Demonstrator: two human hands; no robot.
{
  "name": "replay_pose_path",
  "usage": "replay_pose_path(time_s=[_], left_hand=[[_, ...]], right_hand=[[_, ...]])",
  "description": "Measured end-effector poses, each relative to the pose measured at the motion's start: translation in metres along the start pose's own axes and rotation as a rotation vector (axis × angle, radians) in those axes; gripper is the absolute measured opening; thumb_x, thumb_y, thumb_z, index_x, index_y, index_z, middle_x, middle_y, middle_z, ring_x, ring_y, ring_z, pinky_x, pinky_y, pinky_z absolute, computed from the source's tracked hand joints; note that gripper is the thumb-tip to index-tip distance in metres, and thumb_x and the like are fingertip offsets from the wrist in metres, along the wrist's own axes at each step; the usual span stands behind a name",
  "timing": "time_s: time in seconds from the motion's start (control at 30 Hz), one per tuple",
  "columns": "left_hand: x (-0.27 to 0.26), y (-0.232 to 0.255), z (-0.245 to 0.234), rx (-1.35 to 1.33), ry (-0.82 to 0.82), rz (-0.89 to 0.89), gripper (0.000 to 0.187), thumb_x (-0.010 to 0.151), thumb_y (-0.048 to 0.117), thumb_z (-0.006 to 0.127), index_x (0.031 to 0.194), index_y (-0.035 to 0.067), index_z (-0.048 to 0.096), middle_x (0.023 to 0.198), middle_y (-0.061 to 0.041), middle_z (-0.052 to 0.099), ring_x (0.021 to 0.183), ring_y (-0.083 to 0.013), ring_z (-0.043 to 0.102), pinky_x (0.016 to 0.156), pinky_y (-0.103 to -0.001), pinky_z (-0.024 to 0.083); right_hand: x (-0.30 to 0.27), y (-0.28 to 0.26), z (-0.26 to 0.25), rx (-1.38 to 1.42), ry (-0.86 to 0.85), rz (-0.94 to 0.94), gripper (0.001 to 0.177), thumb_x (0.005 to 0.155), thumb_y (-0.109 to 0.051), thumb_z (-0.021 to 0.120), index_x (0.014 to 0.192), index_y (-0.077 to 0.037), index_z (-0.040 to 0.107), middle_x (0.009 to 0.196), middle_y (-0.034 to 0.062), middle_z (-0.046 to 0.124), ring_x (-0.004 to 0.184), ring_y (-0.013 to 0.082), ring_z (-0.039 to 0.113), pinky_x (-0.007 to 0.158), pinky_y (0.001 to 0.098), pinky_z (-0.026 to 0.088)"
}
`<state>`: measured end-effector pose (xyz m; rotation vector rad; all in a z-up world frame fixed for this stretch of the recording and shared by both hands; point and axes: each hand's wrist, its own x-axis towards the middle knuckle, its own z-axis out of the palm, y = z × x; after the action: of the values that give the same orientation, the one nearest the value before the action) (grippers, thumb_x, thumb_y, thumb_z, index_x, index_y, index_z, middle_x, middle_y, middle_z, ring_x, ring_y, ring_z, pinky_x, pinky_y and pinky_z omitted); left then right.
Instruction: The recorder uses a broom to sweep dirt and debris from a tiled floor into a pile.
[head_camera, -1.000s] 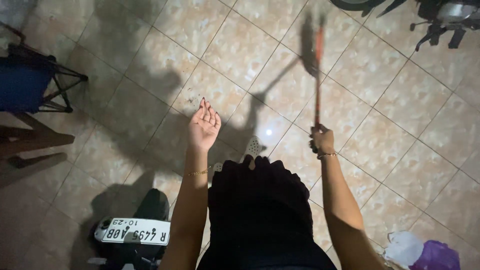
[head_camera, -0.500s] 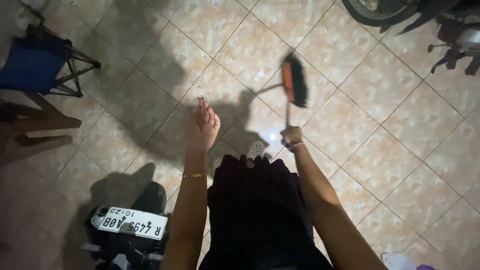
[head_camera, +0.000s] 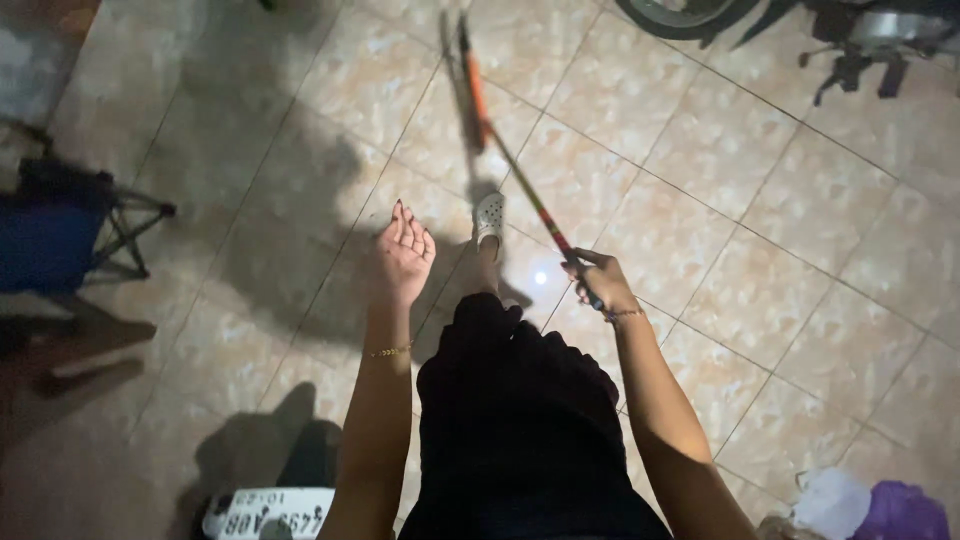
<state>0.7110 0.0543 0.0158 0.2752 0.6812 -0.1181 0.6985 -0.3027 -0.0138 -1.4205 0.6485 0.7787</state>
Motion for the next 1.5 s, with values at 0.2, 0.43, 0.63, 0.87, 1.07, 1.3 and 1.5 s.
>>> replay_pose_path(time_s=[0.2, 0.43, 0.63, 0.87, 1.07, 1.3, 1.5], left_hand=[[0.073, -0.007, 0.063, 0.053, -0.114, -0.104, 0.024, 0.101, 0.015, 0.059, 0.124, 0.017, 0.068, 0.110, 0.007, 0.069, 0.101, -0.0083, 0.063, 0.096, -0.030, 0.050], [0.152, 0.029, 0.138, 0.051, -0.211, -0.137, 0.028, 0.102, 0.015, 0.056, 0.127, 0.018, 0.068, 0.113, 0.006, 0.071, 0.102, -0.0090, 0.065, 0.097, -0.030, 0.052], [0.206, 0.066, 0.167, 0.115, -0.035, -0.081, 0.026, 0.104, 0.017, 0.055, 0.128, 0.016, 0.066, 0.112, 0.004, 0.069, 0.101, -0.0111, 0.065, 0.095, -0.031, 0.053], [0.247, 0.098, 0.205, 0.085, -0.056, -0.097, 0.032, 0.103, 0.014, 0.056, 0.135, 0.016, 0.060, 0.115, 0.004, 0.068, 0.101, -0.0111, 0.065, 0.095, -0.032, 0.053], [0.273, 0.116, 0.222, 0.037, -0.053, -0.104, 0.034, 0.101, 0.015, 0.058, 0.135, 0.020, 0.059, 0.115, 0.005, 0.068, 0.101, -0.0113, 0.065, 0.095, -0.033, 0.053], [0.280, 0.128, 0.233, 0.022, -0.018, -0.018, 0.033, 0.100, 0.016, 0.057, 0.132, 0.018, 0.061, 0.110, 0.005, 0.070, 0.097, -0.0120, 0.066, 0.091, -0.033, 0.053], [0.288, 0.144, 0.214, 0.082, -0.470, 0.094, 0.019, 0.109, 0.017, 0.048, 0.119, 0.011, 0.063, 0.101, 0.000, 0.067, 0.087, -0.0140, 0.063, 0.089, -0.030, 0.052]], right_hand=[[0.013, 0.010, -0.081, -0.096, 0.411, -0.013, 0.048, 0.088, -0.013, 0.072, 0.134, -0.003, 0.063, 0.069, 0.0079, 0.062, 0.042, 0.0132, 0.049, 0.036, 0.0322, 0.038], [0.147, 0.024, -0.235, 0.113, 0.733, 0.061, 0.026, 0.092, -0.015, 0.077, 0.084, 0.007, 0.065, 0.061, 0.0054, 0.058, 0.045, 0.0155, 0.052, 0.039, 0.0333, 0.037], [0.302, 0.039, -0.278, -0.393, 0.587, 0.151, 0.042, 0.106, -0.038, 0.065, 0.097, 0.003, 0.066, 0.068, 0.0070, 0.052, 0.055, 0.0170, 0.045, 0.048, 0.0321, 0.034], [0.372, 0.033, -0.062, -1.861, 0.196, -0.169, 0.014, 0.088, -0.034, 0.068, 0.093, -0.026, 0.079, 0.089, -0.0022, 0.072, 0.088, 0.0201, 0.071, 0.071, 0.0414, 0.051], [0.369, -0.035, 0.077, -1.118, 0.026, -0.461, 0.026, 0.085, -0.026, 0.075, 0.102, -0.006, 0.075, 0.088, 0.0145, 0.074, 0.079, 0.0319, 0.071, 0.070, 0.0421, 0.059], [0.294, -0.189, 0.078, -0.524, -0.197, -0.099, 0.036, 0.088, -0.028, 0.077, 0.115, -0.005, 0.079, 0.073, 0.0059, 0.073, 0.052, 0.0110, 0.060, 0.049, 0.0277, 0.050], [0.258, -0.312, 0.051, -0.374, 0.038, -0.052, 0.041, 0.089, -0.026, 0.068, 0.129, -0.016, 0.069, 0.064, 0.0049, 0.067, 0.041, 0.0104, 0.052, 0.035, 0.0279, 0.041]])
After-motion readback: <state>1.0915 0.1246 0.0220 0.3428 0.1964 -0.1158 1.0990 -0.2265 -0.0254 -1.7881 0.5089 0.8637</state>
